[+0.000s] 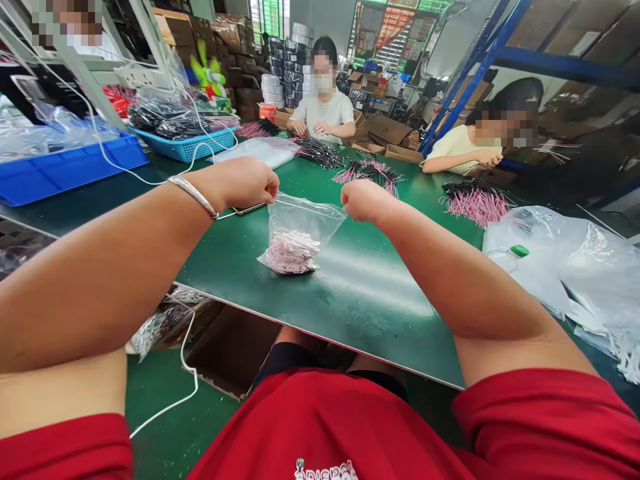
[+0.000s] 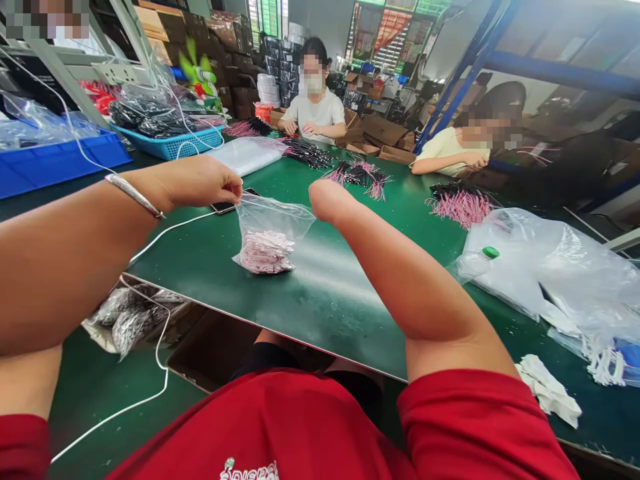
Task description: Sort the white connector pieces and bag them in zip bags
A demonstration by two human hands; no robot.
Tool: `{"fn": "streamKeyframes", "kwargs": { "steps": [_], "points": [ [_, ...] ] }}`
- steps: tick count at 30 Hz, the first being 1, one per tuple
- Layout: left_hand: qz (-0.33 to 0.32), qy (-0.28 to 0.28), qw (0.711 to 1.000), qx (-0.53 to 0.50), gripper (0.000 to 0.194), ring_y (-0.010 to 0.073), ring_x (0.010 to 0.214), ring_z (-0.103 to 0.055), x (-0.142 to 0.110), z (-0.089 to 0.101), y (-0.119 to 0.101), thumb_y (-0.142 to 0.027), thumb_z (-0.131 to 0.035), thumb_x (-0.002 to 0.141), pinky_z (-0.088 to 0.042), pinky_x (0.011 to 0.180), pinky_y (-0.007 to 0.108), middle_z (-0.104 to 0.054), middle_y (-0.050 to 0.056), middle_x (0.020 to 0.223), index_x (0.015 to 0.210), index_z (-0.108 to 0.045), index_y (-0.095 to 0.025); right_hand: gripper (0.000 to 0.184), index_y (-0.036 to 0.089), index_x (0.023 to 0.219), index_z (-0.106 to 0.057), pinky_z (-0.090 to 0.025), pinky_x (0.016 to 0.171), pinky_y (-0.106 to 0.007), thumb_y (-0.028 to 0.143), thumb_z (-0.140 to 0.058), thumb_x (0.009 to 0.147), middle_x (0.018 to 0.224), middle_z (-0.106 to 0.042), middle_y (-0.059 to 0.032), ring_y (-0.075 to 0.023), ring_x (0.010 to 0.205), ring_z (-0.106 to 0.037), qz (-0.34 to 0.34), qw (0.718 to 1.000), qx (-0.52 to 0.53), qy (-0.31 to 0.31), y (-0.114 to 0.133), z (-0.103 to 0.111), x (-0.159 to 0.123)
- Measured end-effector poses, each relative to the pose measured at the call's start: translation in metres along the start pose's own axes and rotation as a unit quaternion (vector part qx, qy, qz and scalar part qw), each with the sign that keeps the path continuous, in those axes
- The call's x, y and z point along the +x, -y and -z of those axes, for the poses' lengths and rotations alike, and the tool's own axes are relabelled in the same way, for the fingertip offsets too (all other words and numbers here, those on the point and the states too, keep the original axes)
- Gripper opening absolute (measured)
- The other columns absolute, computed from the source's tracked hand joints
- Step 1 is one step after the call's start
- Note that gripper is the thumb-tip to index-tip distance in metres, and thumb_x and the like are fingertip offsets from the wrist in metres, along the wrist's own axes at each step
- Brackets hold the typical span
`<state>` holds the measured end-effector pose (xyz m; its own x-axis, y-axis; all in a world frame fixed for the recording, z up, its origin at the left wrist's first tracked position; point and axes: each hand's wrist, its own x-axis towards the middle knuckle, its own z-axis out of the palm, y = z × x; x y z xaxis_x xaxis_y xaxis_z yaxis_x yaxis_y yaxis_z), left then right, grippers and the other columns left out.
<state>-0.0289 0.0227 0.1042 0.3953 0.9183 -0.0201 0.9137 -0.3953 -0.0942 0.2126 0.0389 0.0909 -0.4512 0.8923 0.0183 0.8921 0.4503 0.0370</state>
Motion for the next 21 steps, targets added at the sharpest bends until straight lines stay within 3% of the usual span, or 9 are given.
{"fn": "streamKeyframes", "kwargs": {
  "steps": [3,6,9,14,18,21],
  "points": [
    [0.01,-0.018,1.0,0.016,0.021,0.0087,0.066,-0.043,-0.004,0.005,-0.001,-0.025,-0.055,0.081,-0.033,0.065,0.019,-0.062,0.0,0.068,0.093,-0.068,-0.013,0.012,0.013,0.088,-0.068,-0.05,0.084,-0.033,0.016,-0.058,0.082,0.091,-0.07,-0.0079,-0.022,0.089,-0.065,-0.032,0.999,0.009,-0.021,-0.009,0.004,-0.003],
    [0.023,-0.03,0.999,0.019,0.022,0.0081,0.067,-0.043,-0.004,0.006,0.001,-0.025,-0.057,0.082,-0.032,0.065,0.019,-0.062,0.0,0.076,0.097,-0.065,-0.011,0.024,0.014,0.107,-0.063,-0.054,0.072,-0.028,0.021,-0.059,0.085,0.101,-0.068,-0.007,-0.0154,0.076,-0.065,-0.045,0.991,0.125,0.014,-0.016,0.0,-0.005],
    [0.031,-0.035,0.999,-0.009,0.033,0.008,0.072,-0.046,-0.004,0.005,0.003,-0.025,-0.057,0.083,-0.033,0.069,0.02,-0.065,0.002,0.089,0.113,-0.058,-0.01,0.034,0.015,0.115,-0.06,-0.054,0.062,-0.023,0.017,-0.065,0.081,0.107,-0.067,-0.0077,-0.0118,0.074,-0.064,-0.045,0.967,0.244,0.058,-0.02,-0.012,-0.003],
    [0.039,-0.025,0.999,-0.025,0.036,0.006,0.073,-0.047,-0.005,0.001,0.009,-0.023,-0.058,0.085,-0.032,0.069,0.017,-0.068,0.001,0.092,0.119,-0.057,-0.011,0.016,0.012,0.095,-0.067,-0.054,0.066,-0.024,0.021,-0.067,0.081,0.08,-0.07,-0.0058,-0.0093,0.064,-0.063,-0.09,0.951,0.288,0.064,-0.022,-0.025,0.006],
    [0.058,-0.001,0.998,-0.029,0.029,0.0047,0.073,-0.048,-0.004,-0.001,0.019,-0.029,-0.058,0.084,-0.033,0.07,0.016,-0.069,0.0,0.089,0.105,-0.066,-0.011,0.013,0.011,0.08,-0.068,-0.054,0.067,-0.025,0.023,-0.072,0.077,0.071,-0.068,-0.0043,-0.0102,0.061,-0.063,-0.069,0.957,0.277,0.049,-0.025,-0.025,0.01],
    [0.058,0.007,0.998,-0.037,0.04,0.0026,0.074,-0.048,-0.007,0.002,0.024,-0.04,-0.052,0.085,-0.033,0.074,0.015,-0.069,-0.002,0.084,0.104,-0.066,-0.008,0.01,0.011,0.078,-0.067,-0.054,0.066,-0.026,0.021,-0.069,0.079,0.068,-0.067,-0.0039,-0.0105,0.061,-0.063,-0.049,0.96,0.275,0.024,-0.026,-0.018,0.007]
  ]
}}
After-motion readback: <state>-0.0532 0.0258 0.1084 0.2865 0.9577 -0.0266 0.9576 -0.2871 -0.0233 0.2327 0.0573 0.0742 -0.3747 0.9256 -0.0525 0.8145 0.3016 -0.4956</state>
